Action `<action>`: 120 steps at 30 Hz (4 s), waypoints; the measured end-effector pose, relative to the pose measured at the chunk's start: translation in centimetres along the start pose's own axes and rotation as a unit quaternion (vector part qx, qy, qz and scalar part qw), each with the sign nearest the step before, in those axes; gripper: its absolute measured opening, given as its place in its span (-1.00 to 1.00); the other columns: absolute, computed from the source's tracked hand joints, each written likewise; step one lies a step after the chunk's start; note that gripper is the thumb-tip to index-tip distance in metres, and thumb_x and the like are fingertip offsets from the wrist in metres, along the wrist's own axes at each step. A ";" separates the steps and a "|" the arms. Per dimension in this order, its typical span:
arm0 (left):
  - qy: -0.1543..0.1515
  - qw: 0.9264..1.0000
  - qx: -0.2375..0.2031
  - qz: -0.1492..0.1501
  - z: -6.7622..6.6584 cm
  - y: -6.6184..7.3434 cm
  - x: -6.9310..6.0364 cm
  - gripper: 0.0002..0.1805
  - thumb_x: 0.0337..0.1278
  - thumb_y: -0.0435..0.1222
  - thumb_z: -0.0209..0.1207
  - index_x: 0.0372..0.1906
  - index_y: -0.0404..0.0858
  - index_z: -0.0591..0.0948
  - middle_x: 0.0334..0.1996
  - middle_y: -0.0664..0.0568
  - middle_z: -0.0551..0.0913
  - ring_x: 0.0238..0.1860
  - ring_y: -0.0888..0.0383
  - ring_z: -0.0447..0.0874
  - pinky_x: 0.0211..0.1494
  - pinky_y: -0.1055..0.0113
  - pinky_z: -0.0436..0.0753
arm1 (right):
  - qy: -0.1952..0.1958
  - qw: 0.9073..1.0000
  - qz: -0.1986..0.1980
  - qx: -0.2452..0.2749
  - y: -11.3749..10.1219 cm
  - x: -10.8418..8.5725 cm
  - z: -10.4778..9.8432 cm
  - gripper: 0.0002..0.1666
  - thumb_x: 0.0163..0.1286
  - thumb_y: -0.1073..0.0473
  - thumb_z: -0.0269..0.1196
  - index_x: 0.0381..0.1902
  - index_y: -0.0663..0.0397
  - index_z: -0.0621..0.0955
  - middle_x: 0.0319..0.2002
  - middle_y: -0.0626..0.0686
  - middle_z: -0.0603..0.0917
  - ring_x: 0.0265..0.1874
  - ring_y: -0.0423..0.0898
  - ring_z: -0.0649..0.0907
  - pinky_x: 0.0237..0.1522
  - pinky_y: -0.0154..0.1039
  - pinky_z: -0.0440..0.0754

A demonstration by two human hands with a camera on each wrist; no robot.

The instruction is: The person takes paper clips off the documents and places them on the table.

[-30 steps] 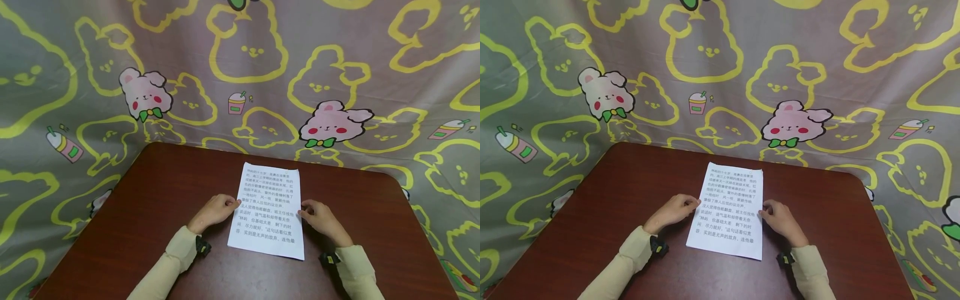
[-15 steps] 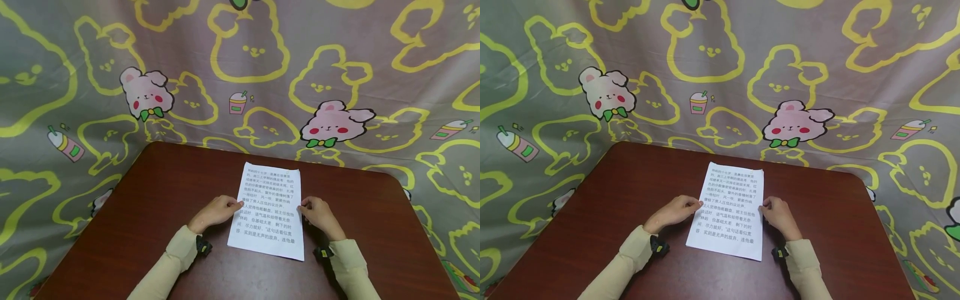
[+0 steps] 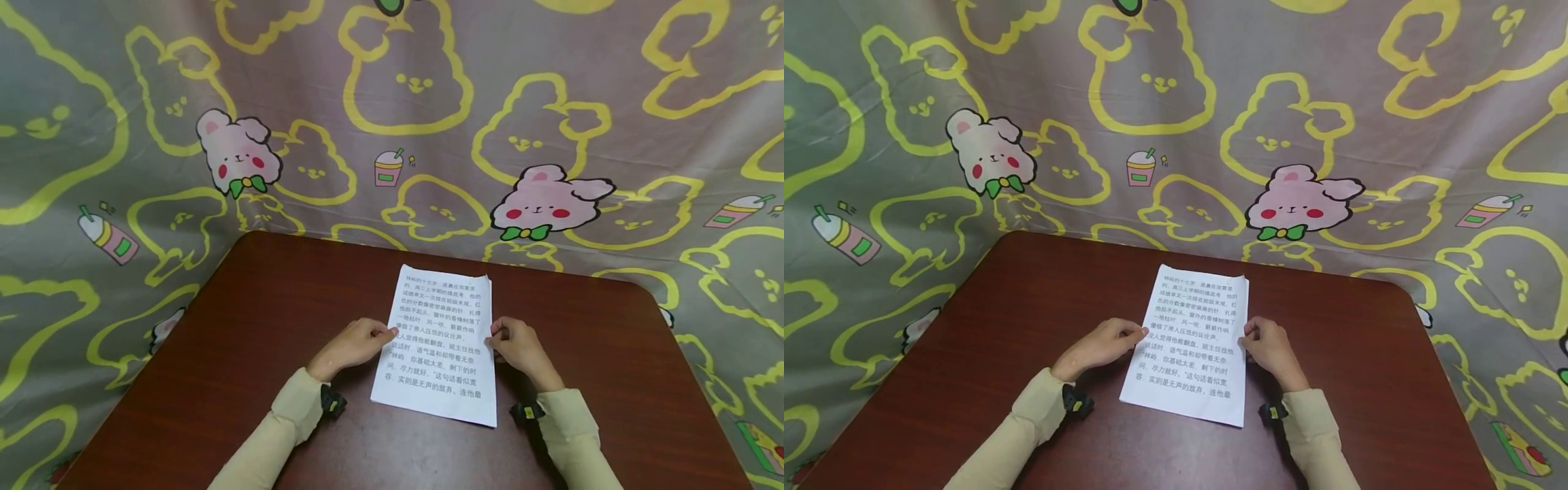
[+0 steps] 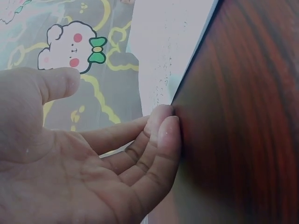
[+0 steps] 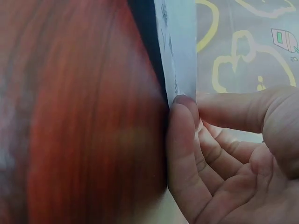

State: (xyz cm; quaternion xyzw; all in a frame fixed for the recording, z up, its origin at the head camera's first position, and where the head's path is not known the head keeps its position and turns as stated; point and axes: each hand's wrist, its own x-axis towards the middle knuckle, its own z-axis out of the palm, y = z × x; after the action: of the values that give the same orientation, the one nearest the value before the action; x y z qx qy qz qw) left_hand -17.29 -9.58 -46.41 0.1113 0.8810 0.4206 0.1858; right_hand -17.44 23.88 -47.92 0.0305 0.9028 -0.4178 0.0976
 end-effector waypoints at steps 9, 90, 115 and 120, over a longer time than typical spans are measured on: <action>0.037 0.999 0.022 -0.016 -0.2 -0.3 0.2 -0.51 0.52 0.01 0.13 0.14 -0.32 0.71 -0.09 -0.04 0.77 -0.20 0.15 0.62 -0.07 0.20 0.60 | -0.007 1.000 -0.007 0.021 0.2 -0.2 -0.2 -0.86 0.37 0.39 0.34 -0.23 0.35 0.57 -0.44 0.15 0.69 -0.50 -0.12 0.67 -0.42 -0.20 0.74; 0.138 0.971 -0.109 0.161 -3.1 1.1 -0.4 -0.83 0.42 -0.43 0.23 0.02 -0.28 0.69 -0.20 -0.11 0.83 -0.20 0.13 0.77 -0.01 0.30 0.67 | 0.018 0.988 -0.146 0.037 -2.4 -3.3 -3.5 -0.90 0.45 0.26 0.36 -0.23 0.20 0.66 -0.37 0.12 0.64 -0.42 -0.11 0.59 -0.39 -0.31 0.53; 0.149 0.967 -0.119 0.169 -3.7 2.3 -1.4 -0.82 0.39 -0.43 0.26 0.00 -0.30 0.74 -0.18 -0.14 0.85 -0.24 0.13 0.79 -0.11 0.38 0.68 | 0.045 0.984 -0.168 0.023 -4.4 -4.2 -4.8 -0.73 0.51 0.09 0.32 0.03 0.12 0.64 -0.10 0.12 0.77 -0.19 0.00 0.70 -0.14 -0.35 0.62; 0.145 0.966 -0.123 0.176 -3.7 2.3 -1.2 -0.83 0.39 -0.44 0.26 -0.01 -0.32 0.74 -0.19 -0.17 0.85 -0.27 0.14 0.78 -0.15 0.40 0.67 | 0.088 0.981 -0.173 0.022 -5.0 -3.9 -5.3 -0.72 0.52 0.10 0.31 0.05 0.12 0.63 -0.13 0.11 0.75 -0.21 -0.13 0.66 -0.16 -0.38 0.59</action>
State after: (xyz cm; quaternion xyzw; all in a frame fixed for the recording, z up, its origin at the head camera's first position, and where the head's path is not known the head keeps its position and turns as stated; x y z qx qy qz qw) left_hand -17.69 -11.16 -42.22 0.1792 0.8065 0.5634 -0.0087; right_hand -15.07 24.82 -40.04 -0.0874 0.8900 -0.4439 -0.0563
